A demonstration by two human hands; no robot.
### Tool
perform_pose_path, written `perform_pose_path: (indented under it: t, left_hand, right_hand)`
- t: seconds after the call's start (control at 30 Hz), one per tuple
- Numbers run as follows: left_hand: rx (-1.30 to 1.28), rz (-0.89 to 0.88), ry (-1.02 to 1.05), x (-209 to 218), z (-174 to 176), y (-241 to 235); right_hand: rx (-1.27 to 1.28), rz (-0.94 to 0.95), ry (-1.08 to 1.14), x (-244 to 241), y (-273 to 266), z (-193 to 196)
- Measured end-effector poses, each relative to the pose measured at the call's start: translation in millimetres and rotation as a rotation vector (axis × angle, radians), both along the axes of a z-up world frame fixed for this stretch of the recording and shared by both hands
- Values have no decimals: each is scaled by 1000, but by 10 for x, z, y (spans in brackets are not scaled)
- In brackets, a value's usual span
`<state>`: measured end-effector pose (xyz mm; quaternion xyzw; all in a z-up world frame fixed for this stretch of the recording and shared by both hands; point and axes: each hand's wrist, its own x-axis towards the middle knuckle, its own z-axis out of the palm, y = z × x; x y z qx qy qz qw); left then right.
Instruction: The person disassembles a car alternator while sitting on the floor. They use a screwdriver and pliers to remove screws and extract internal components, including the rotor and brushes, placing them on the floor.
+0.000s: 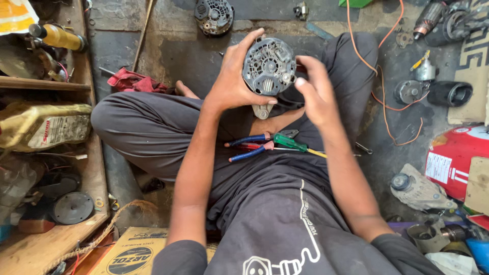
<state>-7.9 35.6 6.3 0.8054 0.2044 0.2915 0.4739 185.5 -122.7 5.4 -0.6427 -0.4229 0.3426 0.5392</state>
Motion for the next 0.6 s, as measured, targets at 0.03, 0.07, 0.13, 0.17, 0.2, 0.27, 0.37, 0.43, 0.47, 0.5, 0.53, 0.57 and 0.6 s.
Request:
perform_pose_path:
  t: [0.03,0.07,0.13,0.17,0.2,0.27,0.37,0.43,0.47,0.5,0.53,0.57,0.6]
  left_hand:
    - [47,38,-30,12,-8,-5]
    - [95,76,-59,49,-17,-34]
    - [136,140,-91,58,-12,-90]
    - [133,162,-103,79,10,-107]
    - [129,185,-115,98,46,-130]
    - [86,247,-64,161,146,-180]
    - [-241,425,-8,248,246,-265]
    - [-561,435,-18,289,184,-219]
    - [-725,376,-45,291,113,-125]
    - [-880,320,-78,283,52,-57]
    - [-827,339,-13,263,5,-67]
    - [-764,356,43,262,-26,-40]
    - [-701,373,100,255,-43,-13]
  right_hand:
    - [29,4,97,-67,111,-120]
    - [57,8,193,-105,167,-209]
    - [49,1,133,-192,178,-320]
    - [47,-5,97,-202,158,-320]
    - [78,7,160,-206,133,-289]
    - [142,26,278,-164,115,-140]
    - [139,73,457,-143,135,172]
    - [82,50,331,-154,138,333]
    - [45,38,270,-188,106,392]
    - [5,1,200,-231,99,439]
    - [-34,-35,130,-292,86,476]
    - [-63,-69,53,-334,113,495]
    - [-62,-88,13,-389,146,487]
